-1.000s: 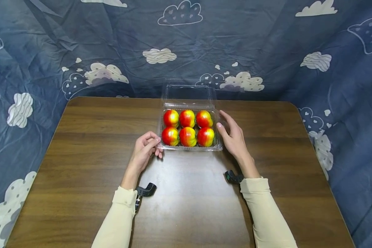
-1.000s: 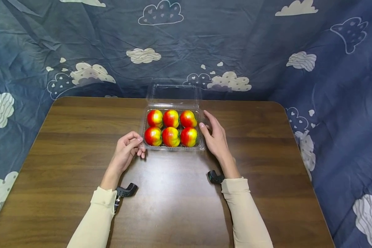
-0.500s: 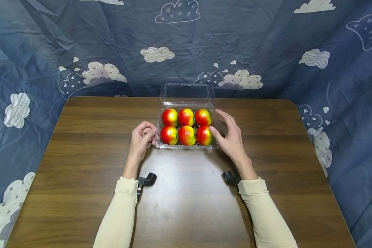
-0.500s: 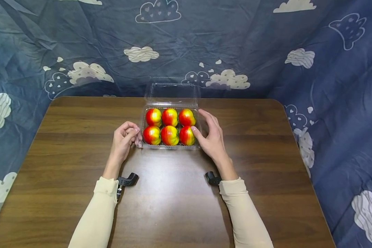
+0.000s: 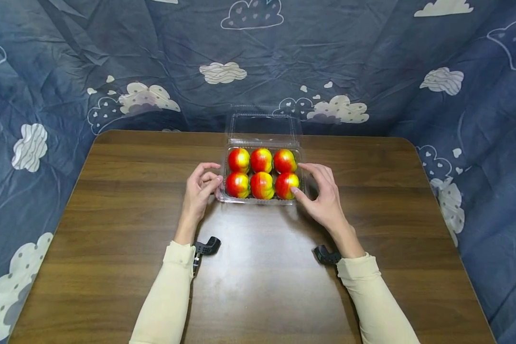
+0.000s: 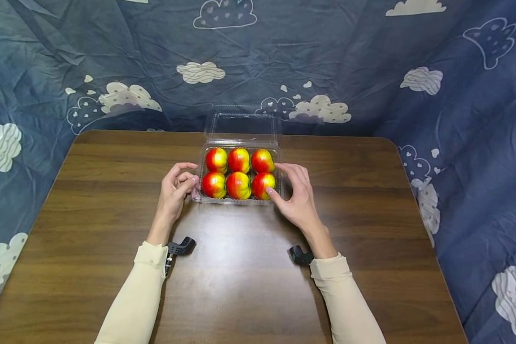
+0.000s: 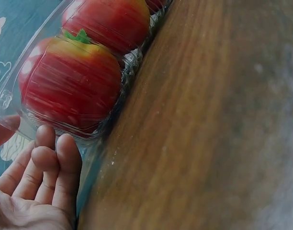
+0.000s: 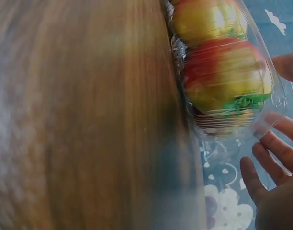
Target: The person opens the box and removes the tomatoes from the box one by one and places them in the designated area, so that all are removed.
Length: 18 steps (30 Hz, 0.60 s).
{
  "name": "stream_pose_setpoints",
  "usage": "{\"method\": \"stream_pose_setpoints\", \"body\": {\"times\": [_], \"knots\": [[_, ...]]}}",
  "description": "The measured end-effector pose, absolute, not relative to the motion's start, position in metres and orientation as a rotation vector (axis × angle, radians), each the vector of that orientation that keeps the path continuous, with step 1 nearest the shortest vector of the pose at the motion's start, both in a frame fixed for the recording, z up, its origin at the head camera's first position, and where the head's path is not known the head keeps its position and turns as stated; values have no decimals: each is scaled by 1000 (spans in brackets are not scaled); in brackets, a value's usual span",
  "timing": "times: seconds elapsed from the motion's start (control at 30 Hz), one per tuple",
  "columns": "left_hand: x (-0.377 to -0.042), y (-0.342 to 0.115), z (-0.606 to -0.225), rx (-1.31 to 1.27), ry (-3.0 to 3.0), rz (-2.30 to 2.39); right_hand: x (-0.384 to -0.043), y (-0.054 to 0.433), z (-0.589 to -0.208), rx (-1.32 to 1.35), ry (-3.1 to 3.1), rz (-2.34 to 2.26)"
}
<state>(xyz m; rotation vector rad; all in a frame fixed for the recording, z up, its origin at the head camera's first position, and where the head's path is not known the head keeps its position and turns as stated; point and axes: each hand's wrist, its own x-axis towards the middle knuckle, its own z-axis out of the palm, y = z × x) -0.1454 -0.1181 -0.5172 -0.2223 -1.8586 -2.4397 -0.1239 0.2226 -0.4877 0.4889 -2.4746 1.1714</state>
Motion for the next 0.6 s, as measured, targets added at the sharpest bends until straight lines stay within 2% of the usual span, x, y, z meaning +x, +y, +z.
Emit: {"method": "stream_pose_setpoints", "body": {"times": [0.6], "knots": [[-144, -117, -516, -264, -1922, -2394, -123, 217, -488, 570, -2524, 1079]]}}
